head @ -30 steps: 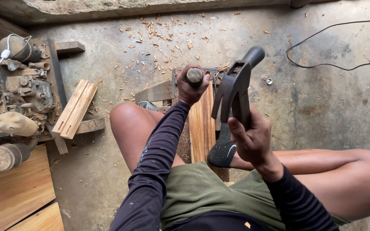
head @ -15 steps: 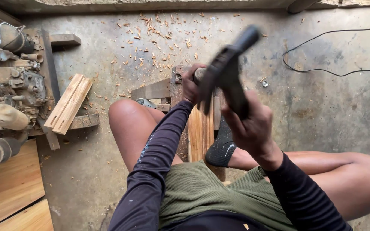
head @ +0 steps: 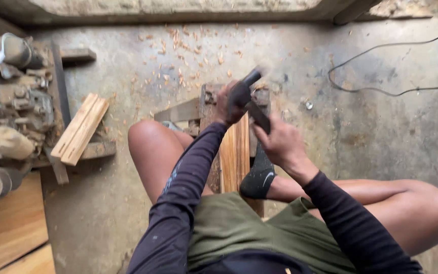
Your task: Use a mallet and hammer to split pieces of wood.
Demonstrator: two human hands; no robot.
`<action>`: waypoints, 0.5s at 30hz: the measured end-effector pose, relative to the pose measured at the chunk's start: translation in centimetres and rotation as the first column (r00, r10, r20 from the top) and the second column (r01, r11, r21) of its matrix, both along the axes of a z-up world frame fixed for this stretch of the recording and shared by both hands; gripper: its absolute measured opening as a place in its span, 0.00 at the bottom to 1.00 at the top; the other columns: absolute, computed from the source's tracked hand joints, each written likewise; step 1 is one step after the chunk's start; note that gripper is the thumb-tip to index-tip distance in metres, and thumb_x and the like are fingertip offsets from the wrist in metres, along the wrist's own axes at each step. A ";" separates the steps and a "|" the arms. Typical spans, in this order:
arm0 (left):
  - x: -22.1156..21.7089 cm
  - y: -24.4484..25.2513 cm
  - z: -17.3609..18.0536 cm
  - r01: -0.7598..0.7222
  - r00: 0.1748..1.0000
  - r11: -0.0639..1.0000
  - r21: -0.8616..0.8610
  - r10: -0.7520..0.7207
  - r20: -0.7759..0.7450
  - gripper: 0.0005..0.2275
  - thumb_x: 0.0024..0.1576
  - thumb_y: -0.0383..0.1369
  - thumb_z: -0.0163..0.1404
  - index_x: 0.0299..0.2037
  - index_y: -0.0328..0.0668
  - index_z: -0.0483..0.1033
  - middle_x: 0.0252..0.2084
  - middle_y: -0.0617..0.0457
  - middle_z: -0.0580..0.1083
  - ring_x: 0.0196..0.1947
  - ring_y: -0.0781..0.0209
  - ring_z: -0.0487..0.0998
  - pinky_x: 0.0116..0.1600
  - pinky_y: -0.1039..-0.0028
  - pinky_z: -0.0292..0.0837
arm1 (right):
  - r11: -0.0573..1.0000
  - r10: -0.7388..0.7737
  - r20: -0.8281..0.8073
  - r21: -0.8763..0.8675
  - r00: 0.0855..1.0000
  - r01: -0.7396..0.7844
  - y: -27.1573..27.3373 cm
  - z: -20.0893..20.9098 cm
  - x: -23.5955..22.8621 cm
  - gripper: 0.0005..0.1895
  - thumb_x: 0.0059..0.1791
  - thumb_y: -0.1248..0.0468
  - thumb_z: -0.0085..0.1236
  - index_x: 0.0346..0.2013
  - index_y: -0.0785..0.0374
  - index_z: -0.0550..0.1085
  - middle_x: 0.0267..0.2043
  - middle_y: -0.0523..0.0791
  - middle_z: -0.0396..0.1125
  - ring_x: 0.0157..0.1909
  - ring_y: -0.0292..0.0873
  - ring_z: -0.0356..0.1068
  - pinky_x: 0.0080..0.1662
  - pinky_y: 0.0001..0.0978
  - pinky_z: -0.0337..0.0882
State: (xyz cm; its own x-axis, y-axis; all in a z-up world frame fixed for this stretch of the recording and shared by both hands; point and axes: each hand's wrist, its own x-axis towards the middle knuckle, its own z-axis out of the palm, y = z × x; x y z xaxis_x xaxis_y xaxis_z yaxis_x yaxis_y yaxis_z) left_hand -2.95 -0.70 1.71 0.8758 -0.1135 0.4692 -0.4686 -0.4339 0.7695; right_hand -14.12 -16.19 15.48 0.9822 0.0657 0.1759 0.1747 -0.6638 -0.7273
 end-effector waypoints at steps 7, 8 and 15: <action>3.2 2.5 -4.8 -0.172 0.928 0.633 -0.755 -0.153 -0.340 0.07 0.53 0.31 0.60 0.36 0.45 0.74 0.30 0.57 0.78 0.29 0.66 0.81 0.37 0.74 0.82 | 0.994 -0.095 -0.340 -0.080 0.935 0.072 0.2 2.4 -3.1 0.21 0.52 0.50 0.55 0.49 0.63 0.73 0.16 0.52 0.66 0.17 0.44 0.69 0.25 0.41 0.66; 2.9 1.8 -4.7 -0.094 0.952 0.696 -0.712 -0.146 -0.269 0.06 0.55 0.30 0.60 0.35 0.43 0.75 0.31 0.56 0.77 0.29 0.66 0.80 0.36 0.74 0.81 | 0.996 -0.088 -0.294 -0.032 0.952 0.083 -0.3 2.0 -3.5 0.20 0.53 0.50 0.54 0.45 0.64 0.74 0.16 0.49 0.66 0.17 0.41 0.69 0.24 0.38 0.66; -0.6 1.1 -1.9 -0.004 0.967 0.796 -0.605 -0.151 -0.206 0.07 0.55 0.27 0.62 0.37 0.40 0.74 0.34 0.57 0.77 0.35 0.69 0.77 0.43 0.76 0.77 | 0.941 -0.151 -0.471 0.199 0.869 0.272 -0.8 1.3 -7.0 0.20 0.53 0.48 0.53 0.37 0.65 0.72 0.15 0.39 0.63 0.16 0.32 0.64 0.20 0.27 0.64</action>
